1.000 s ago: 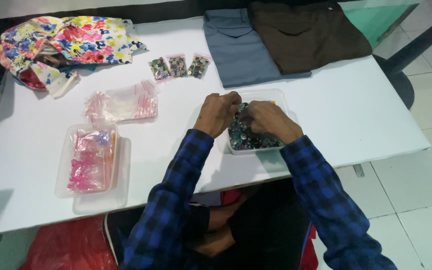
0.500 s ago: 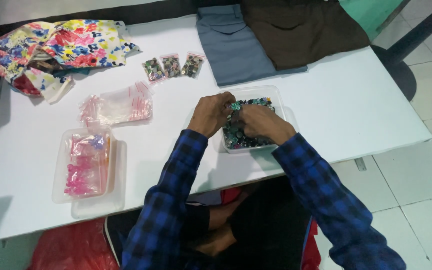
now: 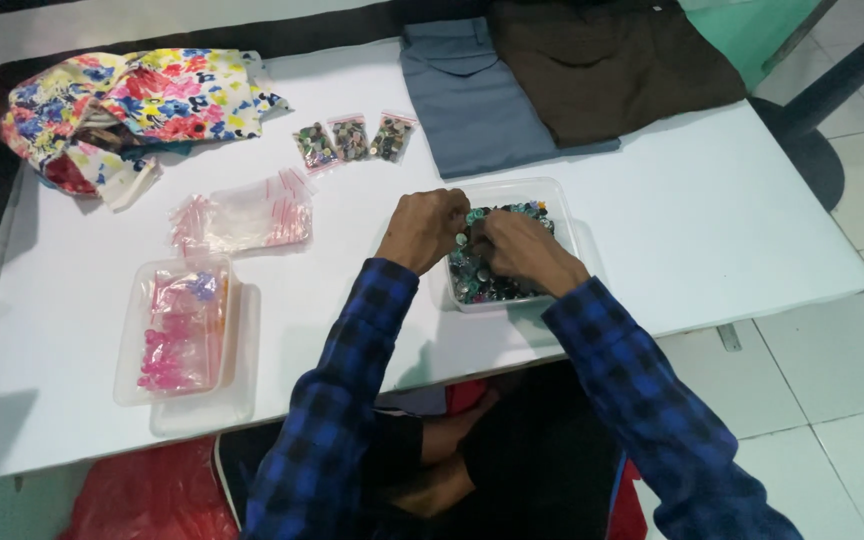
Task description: Sorting small decorative buttons and placing them into plastic bags
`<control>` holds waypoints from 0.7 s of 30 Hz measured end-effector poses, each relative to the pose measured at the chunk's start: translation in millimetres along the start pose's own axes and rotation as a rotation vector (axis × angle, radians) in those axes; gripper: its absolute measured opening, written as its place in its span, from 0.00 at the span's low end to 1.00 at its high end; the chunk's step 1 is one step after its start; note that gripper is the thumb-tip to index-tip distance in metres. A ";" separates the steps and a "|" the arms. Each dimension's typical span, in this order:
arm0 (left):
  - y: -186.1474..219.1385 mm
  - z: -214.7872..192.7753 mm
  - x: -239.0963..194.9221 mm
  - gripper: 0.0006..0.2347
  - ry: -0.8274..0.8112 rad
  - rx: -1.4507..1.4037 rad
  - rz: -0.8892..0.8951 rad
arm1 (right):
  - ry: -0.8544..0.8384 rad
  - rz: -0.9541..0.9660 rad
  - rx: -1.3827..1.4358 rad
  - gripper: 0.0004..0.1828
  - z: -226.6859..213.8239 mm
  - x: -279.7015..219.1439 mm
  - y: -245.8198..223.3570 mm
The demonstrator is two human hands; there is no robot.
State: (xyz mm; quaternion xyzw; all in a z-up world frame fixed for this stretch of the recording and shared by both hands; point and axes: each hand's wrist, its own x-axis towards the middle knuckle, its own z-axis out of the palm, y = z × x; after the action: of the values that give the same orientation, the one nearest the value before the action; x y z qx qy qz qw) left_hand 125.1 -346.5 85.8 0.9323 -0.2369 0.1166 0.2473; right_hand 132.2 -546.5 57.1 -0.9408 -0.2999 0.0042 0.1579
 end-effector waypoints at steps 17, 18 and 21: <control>20.3 64.5 21.3 0.05 -0.111 0.807 0.129 | -0.126 0.211 -0.106 0.12 -12.8 -16.7 5.0; 15.0 67.8 22.6 0.05 -0.142 0.794 0.136 | -0.142 0.208 -0.143 0.13 -14.3 -13.0 -1.8; 22.9 53.2 12.4 0.04 -0.090 0.766 0.150 | -0.035 0.125 -0.243 0.09 4.6 -6.2 29.5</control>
State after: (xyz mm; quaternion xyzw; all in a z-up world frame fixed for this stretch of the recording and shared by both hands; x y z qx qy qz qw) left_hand 129.7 -396.3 54.0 0.9414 -0.2542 0.1733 -0.1386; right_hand 143.3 -571.4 43.4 -0.9697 -0.2416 -0.0058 0.0371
